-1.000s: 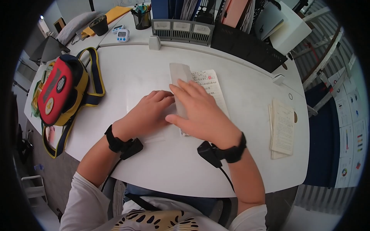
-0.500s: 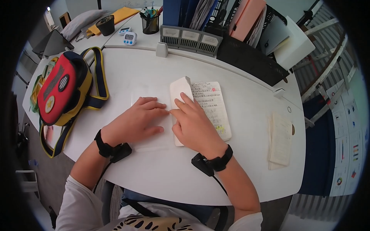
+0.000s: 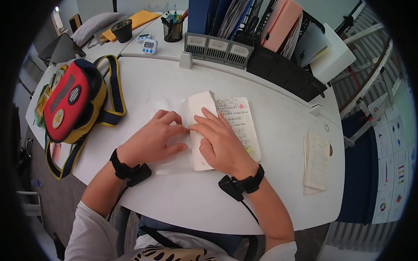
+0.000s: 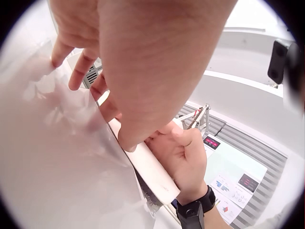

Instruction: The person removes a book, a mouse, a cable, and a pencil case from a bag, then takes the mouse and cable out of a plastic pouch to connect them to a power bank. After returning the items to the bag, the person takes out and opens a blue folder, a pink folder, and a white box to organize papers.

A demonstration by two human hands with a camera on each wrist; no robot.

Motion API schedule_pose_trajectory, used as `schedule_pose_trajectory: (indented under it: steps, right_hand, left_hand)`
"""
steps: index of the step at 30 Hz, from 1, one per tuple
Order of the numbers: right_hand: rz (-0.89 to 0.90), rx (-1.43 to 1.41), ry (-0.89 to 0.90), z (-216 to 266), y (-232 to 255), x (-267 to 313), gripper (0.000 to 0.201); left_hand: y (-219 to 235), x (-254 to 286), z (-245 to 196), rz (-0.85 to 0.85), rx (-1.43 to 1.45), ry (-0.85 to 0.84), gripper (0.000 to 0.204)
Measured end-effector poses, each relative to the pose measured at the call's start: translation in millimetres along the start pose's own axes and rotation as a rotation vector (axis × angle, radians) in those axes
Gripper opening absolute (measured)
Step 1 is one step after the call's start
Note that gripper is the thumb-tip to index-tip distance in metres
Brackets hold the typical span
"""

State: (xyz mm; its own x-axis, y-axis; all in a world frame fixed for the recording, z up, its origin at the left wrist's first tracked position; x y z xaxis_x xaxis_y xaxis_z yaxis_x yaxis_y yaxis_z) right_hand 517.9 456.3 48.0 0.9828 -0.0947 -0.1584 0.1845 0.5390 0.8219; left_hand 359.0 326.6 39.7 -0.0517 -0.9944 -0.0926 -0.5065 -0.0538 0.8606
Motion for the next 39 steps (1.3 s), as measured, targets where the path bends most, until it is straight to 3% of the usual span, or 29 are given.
schedule_pose_trajectory:
  steps: [5,13,17,20,28,32,34,39]
  right_hand:
    - [-0.082,-0.138,0.063,0.9,7.8,-0.3,0.038]
    - [0.018,-0.187,0.103,-11.5,8.4,2.4,0.050]
    - [-0.032,-0.182,0.087,-8.0,8.7,1.3,0.043]
    - [-0.019,-0.144,0.046,-10.6,4.7,0.3,0.042]
    - [-0.002,-0.128,-0.020,-15.2,-1.8,1.6,0.039]
    - [0.011,-0.131,-0.046,-10.0,-1.7,-3.4,0.038]
    - [0.099,-0.051,-0.102,-7.2,-6.3,-9.5,0.038]
    - [0.078,0.071,-0.071,6.4,-11.7,-23.2,0.034]
  left_hand:
    - [0.6,0.6,0.6,-0.021,0.006,0.000,0.032]
    - [3.6,-0.6,-2.8,-0.013,-0.012,0.018,0.028]
    - [1.9,-1.1,-3.2,-0.030,-0.023,0.008,0.028]
    - [1.3,-0.4,-4.9,-0.062,0.028,0.008,0.031]
    - [-0.2,-2.3,4.0,-0.099,-0.014,0.199,0.036]
    - [-0.3,-2.6,3.0,-0.112,-0.016,0.191,0.036]
    - [0.2,-3.3,2.2,-0.115,-0.008,0.187,0.036]
    - [-1.5,-4.5,5.0,-0.115,-0.022,0.159,0.035]
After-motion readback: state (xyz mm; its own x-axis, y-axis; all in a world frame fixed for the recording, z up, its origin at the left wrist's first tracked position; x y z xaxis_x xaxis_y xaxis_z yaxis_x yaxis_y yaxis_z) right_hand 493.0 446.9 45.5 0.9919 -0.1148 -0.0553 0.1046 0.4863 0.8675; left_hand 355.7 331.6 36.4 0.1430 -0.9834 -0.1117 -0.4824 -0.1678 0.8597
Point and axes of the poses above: each hand's wrist, its own x-axis away from the middle knuckle, its own y-axis out of the back of the hand, z = x × y, the point moved 4 cm from there along -x, towards the middle knuckle, and after that the axes turned 9 degrees about z, right-handed, at the moved point
